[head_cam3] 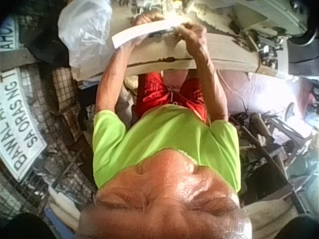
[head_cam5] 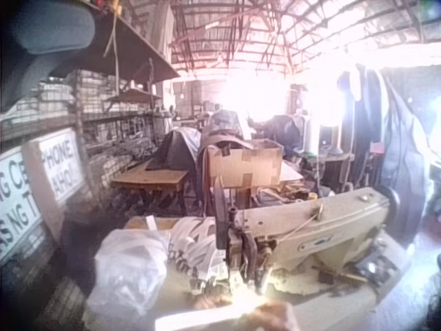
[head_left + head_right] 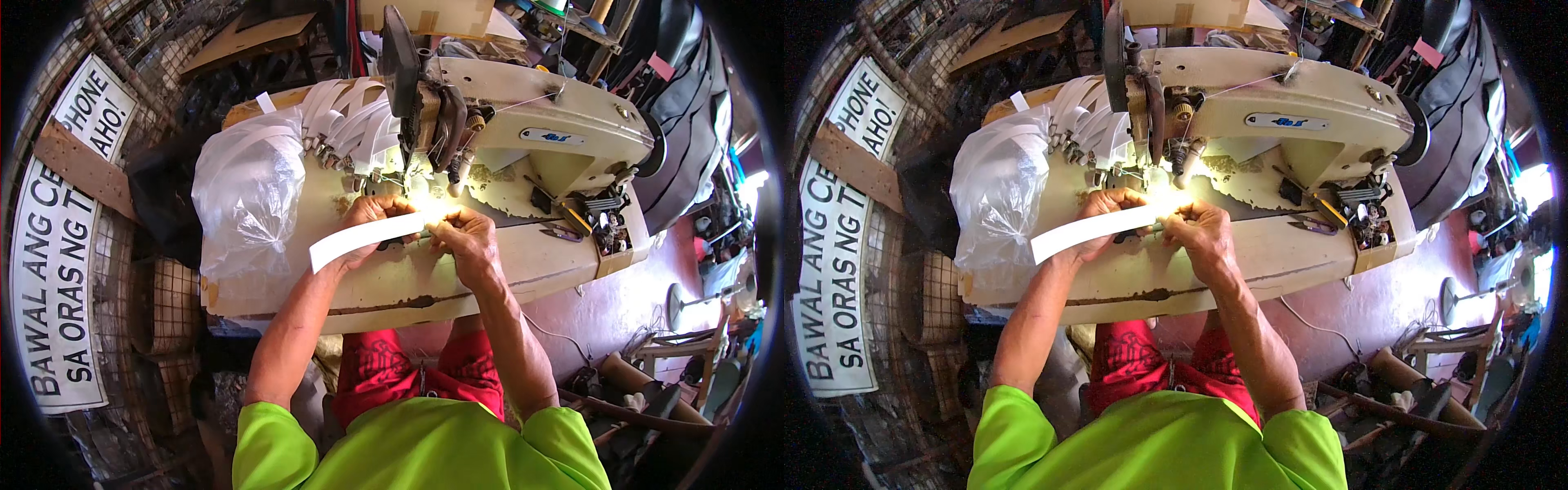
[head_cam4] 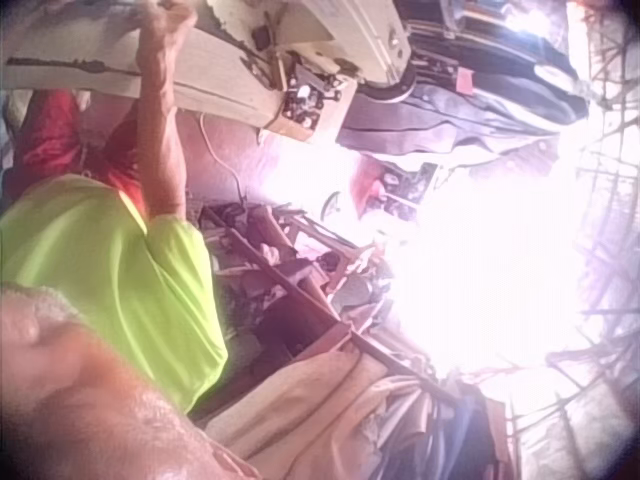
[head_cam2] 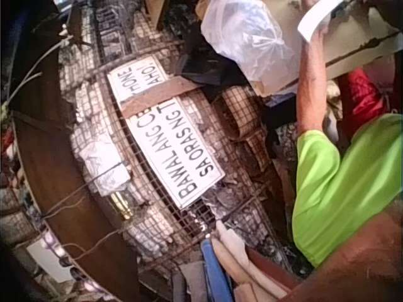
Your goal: The person sews white fabric straps using an industrial sewing machine.
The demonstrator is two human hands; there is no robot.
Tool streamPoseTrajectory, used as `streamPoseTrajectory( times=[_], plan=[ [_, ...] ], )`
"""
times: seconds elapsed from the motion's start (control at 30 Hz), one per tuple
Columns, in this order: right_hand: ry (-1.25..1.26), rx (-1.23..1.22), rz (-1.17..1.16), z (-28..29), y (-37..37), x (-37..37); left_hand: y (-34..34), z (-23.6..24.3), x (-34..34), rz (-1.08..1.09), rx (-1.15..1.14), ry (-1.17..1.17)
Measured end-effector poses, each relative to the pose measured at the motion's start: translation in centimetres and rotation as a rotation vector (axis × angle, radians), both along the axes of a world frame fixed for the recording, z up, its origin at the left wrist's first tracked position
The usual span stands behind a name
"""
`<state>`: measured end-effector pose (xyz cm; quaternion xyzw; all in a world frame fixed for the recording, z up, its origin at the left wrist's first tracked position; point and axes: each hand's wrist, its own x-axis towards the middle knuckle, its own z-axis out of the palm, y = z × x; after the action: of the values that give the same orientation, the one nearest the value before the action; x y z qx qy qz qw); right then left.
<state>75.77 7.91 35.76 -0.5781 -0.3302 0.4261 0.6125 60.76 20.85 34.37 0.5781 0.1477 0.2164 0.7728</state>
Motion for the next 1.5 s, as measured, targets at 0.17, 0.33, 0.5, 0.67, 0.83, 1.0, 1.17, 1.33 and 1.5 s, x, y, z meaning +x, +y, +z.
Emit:
streamPoseTrajectory(
  times=[0.17,0.33,0.5,0.67,0.83,1.0,1.17,1.33,1.5],
  plan=[
    [-0.037,0.043,0.057,-0.1,-0.3,0.3,-0.3,-0.4,-0.3,0.054,-0.010,-0.021],
    [0.075,-0.014,0.170,0.1,-0.6,1.8,0.0,-0.3,-0.5,-0.020,-0.005,0.058],
    [-0.024,-0.108,0.248,0.9,-0.3,2.1,0.0,0.8,-0.6,-0.053,0.027,0.075],
    [0.101,-0.044,0.281,0.4,0.1,2.0,0.0,0.6,-0.3,-0.030,0.024,0.028],
    [-0.021,-0.040,0.336,0.4,0.1,2.4,-0.4,0.5,-0.2,-0.009,0.017,0.055],
    [0.000,-0.010,0.333,0.2,0.2,2.1,-0.2,0.4,-0.4,-0.014,0.056,0.090],
    [-0.007,-0.013,0.310,0.0,0.2,2.1,-0.7,0.8,-0.2,-0.020,0.064,0.043],
    [-0.035,0.042,0.323,0.3,0.3,2.1,-0.8,1.6,-0.4,-0.025,0.119,0.101],
    [-0.009,0.015,0.307,-0.3,0.3,2.1,-0.5,0.7,-0.4,-0.056,0.065,0.054]
  ],
)
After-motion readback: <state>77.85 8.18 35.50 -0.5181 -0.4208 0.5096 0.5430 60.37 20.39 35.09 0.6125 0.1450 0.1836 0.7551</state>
